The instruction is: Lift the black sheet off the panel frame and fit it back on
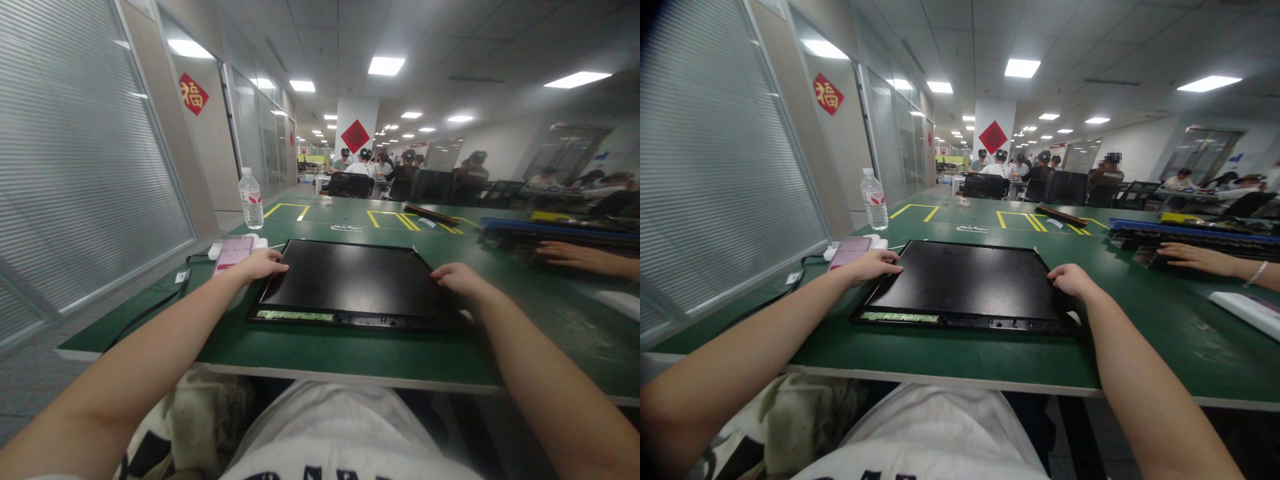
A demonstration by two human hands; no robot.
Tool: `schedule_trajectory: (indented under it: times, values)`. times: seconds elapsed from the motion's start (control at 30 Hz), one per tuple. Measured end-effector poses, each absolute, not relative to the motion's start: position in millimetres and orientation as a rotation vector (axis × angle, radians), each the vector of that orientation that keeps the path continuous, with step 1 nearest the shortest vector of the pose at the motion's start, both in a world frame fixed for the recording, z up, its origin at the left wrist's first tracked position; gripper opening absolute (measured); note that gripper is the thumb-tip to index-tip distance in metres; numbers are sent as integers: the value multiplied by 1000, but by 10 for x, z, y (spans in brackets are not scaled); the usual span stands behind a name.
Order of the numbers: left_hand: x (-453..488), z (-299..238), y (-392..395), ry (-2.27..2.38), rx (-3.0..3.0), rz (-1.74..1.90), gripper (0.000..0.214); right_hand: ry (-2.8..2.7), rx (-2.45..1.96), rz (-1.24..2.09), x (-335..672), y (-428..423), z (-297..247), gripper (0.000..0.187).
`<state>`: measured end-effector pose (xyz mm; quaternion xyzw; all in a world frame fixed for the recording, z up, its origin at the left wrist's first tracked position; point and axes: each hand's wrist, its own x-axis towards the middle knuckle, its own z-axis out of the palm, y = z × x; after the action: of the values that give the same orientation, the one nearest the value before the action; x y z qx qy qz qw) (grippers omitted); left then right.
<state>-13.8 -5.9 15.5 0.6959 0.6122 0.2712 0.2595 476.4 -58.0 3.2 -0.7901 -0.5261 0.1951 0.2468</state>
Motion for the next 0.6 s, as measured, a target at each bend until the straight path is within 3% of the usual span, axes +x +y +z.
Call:
schedule_trajectory:
  times: [0.2,0.6]
  values:
    - [-142,137,-52,1595,1915,711,42,-1458,-2143,508,4775,-566,25,33]
    - [-140,127,-26,1640,2061,629,40,-1476,-2150,487,4792,-553,20,32]
